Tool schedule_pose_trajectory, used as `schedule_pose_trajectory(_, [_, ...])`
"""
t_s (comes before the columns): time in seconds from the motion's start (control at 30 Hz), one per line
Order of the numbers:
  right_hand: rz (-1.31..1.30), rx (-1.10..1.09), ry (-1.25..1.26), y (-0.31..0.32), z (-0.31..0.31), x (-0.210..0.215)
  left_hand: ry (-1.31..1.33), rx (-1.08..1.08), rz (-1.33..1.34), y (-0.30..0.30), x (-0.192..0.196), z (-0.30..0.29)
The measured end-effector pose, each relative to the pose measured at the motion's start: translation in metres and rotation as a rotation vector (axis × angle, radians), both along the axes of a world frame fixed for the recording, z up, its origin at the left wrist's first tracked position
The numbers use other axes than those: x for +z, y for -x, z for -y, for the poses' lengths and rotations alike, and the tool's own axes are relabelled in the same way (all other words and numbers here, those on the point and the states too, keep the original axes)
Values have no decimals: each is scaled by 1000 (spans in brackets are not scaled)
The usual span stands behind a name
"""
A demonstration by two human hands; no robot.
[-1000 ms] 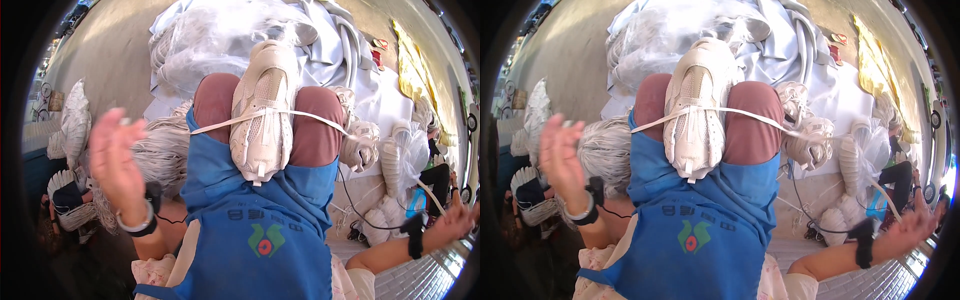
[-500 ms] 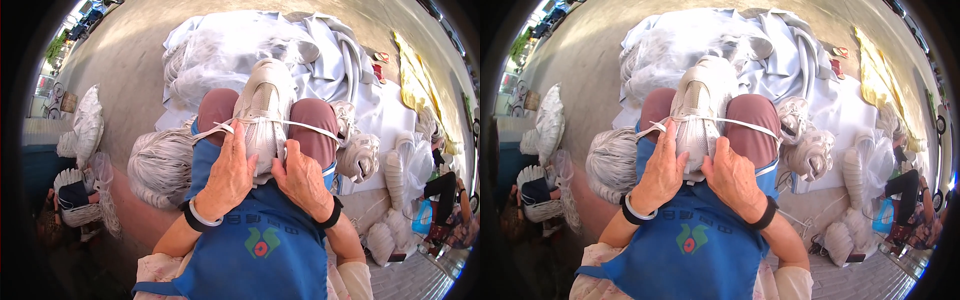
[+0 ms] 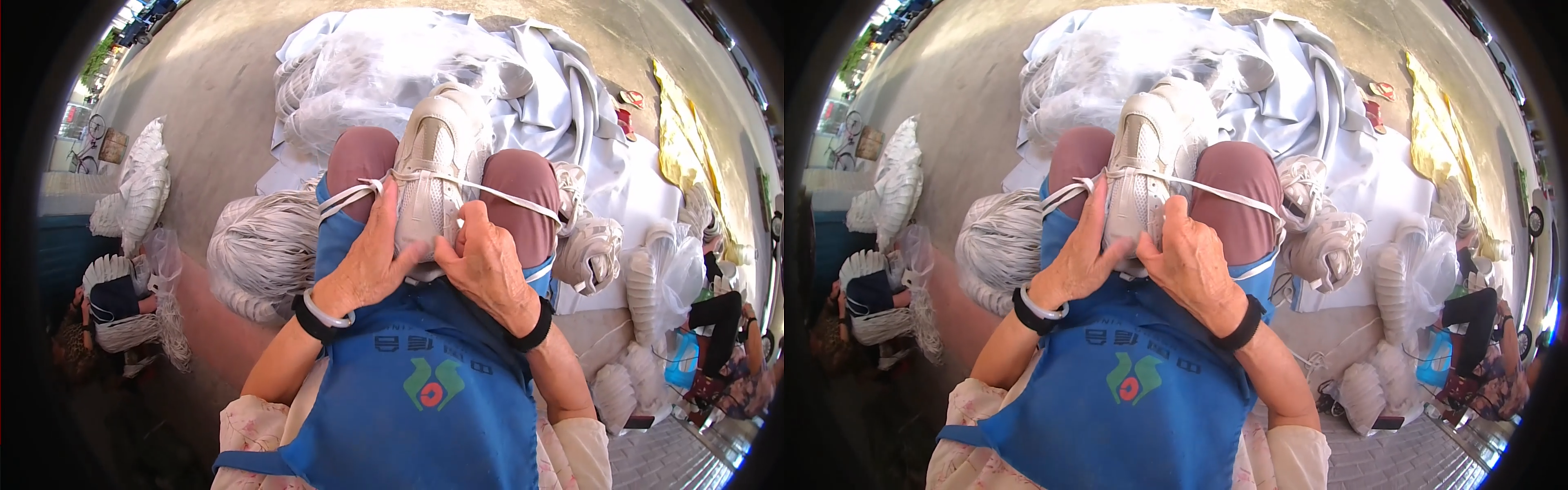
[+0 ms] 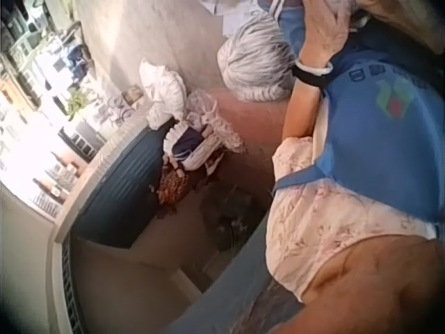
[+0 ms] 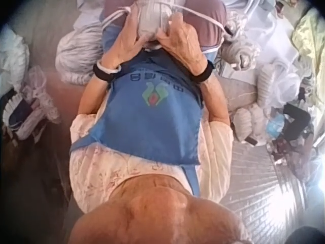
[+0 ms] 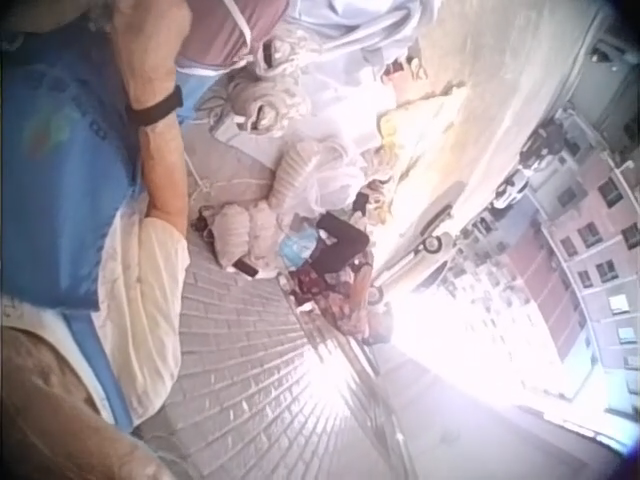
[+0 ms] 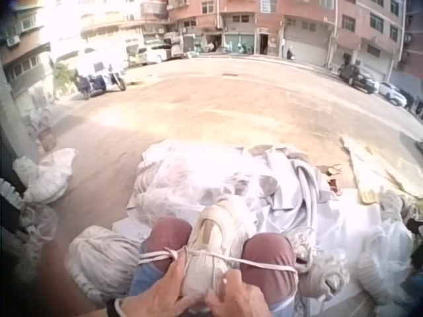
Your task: Lacing and assembling white athletic shoes in an outdoor manufacturing workspace.
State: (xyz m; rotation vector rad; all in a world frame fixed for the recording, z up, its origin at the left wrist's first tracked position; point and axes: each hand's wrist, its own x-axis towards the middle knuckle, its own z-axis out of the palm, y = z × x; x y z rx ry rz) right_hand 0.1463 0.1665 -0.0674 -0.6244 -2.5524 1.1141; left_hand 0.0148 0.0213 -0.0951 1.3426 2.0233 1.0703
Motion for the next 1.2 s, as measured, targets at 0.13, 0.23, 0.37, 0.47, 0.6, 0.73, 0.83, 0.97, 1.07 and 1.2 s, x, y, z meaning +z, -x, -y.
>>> schedule_pose_trajectory(0.13, [98, -100, 145, -10, -2, 12, -45, 21, -245, -19, 12, -2])
schedule_pose_trajectory(0.23, [133, -112, 162, -17, 0, 13, -69, 44, -399, -17, 13, -1])
schedule_pose_trajectory(0.37, [151, -82, 196, -20, -5, 13, -61, -80, -327, -11, 12, 1])
schedule_pose_trajectory(0.47, [194, -34, 298, -27, -22, 21, -107, -16, -108, 1, 32, 6])
schedule_pose_trajectory(0.6, [247, -47, 438, -37, -40, 40, -268, 276, 267, 18, 40, 19])
schedule_pose_trajectory(0.73, [124, -156, 416, -28, -39, 44, -281, 338, 383, 16, 56, 6])
schedule_pose_trajectory(0.83, [58, -145, 245, -6, -29, 45, -69, 270, 379, 16, 50, 5])
schedule_pose_trajectory(0.97, [121, -90, -237, 11, -39, 24, -64, 242, 368, 22, 38, -2])
schedule_pose_trajectory(1.07, [56, 5, -398, 16, -53, 15, -6, 244, 334, 25, 42, -18])
schedule_pose_trajectory(1.2, [-25, 35, -496, 24, -66, 28, -1, 146, -48, 37, 29, -32])
